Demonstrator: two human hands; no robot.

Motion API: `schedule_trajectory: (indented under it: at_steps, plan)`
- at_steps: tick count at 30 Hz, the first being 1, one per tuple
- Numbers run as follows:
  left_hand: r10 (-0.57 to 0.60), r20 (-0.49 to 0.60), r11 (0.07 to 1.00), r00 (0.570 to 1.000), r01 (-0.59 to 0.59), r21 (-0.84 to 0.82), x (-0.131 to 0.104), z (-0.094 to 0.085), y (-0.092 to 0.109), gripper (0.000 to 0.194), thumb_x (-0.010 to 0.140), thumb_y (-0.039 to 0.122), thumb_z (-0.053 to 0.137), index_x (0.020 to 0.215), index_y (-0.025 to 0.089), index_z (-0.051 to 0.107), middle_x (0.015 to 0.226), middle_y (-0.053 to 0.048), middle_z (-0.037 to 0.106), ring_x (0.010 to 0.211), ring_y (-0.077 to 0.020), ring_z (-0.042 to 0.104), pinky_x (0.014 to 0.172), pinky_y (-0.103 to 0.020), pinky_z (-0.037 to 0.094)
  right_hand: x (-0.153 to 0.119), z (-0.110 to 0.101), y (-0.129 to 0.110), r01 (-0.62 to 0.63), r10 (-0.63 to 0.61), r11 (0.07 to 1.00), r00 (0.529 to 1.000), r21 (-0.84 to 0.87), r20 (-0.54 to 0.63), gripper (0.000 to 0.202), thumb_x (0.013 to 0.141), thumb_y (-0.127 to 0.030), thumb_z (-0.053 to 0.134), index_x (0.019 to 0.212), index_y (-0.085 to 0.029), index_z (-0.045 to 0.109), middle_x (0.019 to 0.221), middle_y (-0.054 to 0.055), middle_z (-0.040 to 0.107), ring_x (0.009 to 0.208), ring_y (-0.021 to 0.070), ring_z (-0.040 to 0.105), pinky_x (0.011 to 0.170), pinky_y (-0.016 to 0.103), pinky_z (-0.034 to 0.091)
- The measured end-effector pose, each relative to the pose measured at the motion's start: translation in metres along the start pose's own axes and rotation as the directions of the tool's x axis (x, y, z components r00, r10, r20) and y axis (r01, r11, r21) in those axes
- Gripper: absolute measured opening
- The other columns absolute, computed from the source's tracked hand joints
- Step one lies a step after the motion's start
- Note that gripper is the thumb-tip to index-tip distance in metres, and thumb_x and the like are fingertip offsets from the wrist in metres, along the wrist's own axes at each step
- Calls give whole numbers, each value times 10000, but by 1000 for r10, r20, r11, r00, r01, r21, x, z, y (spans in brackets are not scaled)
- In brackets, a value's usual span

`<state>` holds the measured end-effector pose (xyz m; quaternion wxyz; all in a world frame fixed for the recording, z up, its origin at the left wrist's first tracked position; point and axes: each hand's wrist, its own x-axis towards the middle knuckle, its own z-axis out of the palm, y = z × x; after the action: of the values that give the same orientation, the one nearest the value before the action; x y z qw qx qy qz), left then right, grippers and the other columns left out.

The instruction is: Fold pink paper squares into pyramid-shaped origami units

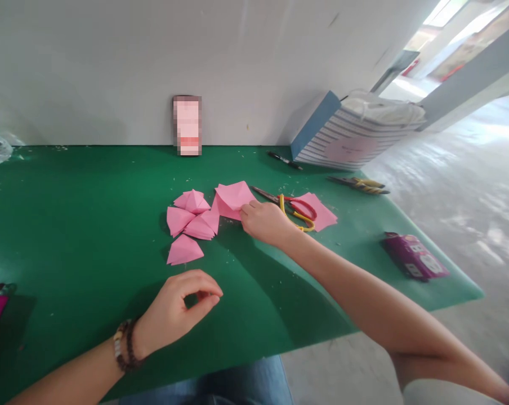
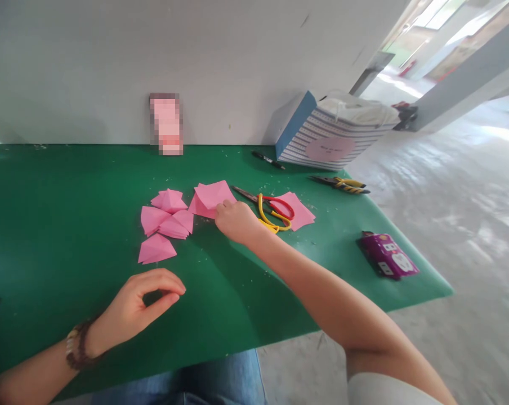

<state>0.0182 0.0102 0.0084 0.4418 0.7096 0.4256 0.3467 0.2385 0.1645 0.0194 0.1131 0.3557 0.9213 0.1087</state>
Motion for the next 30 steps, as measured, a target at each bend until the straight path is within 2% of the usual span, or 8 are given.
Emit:
schedule_trajectory:
  at_steps: [7,13,18,24,27,30]
  plan:
    - [-7,-5,1000,1000,7,7,-1,0,0,134,912,186,562,864,207,685,869,-19,717,818,-139,664,765,-241,523,0,0,3,-60,61,997,997,39,-37,278,898,-74,453,853,-110,724,866,138,698,811,209,598,585,297,350]
    - [-7,-16,1000,1000,7,6,-1,-1,0,136,912,197,563,858,206,687,857,-24,717,802,-147,663,746,-251,529,-4,4,2,-210,228,970,962,126,-152,305,956,-184,424,882,-128,714,894,112,710,850,209,620,654,304,380]
    - [-16,-26,1000,1000,16,11,0,-1,1,133,909,197,569,847,206,687,858,-19,721,807,-139,669,751,-239,533,-9,7,3,-268,309,938,935,221,-175,259,966,-251,488,897,-141,712,922,94,725,865,205,648,665,290,395]
    - [-18,-39,1000,999,18,18,1,-1,3,150,907,198,557,838,203,690,839,-29,725,792,-154,671,741,-259,544,-9,15,7,-300,375,888,911,348,-171,186,906,-294,614,808,-181,724,869,51,737,794,188,657,608,273,378]
    - [-19,-38,1000,999,19,18,1,0,2,150,905,202,560,838,207,694,842,-27,726,792,-155,672,743,-258,544,-7,18,8,-310,409,855,896,416,-173,258,913,-324,596,727,-192,717,790,42,728,711,179,643,571,274,363]
    - [-10,-38,1000,999,11,23,0,0,2,146,903,204,566,839,211,696,843,-21,725,792,-152,673,743,-254,543,-6,17,6,-297,438,819,877,492,-200,250,921,-306,570,753,-190,714,838,54,733,747,186,650,618,279,405]
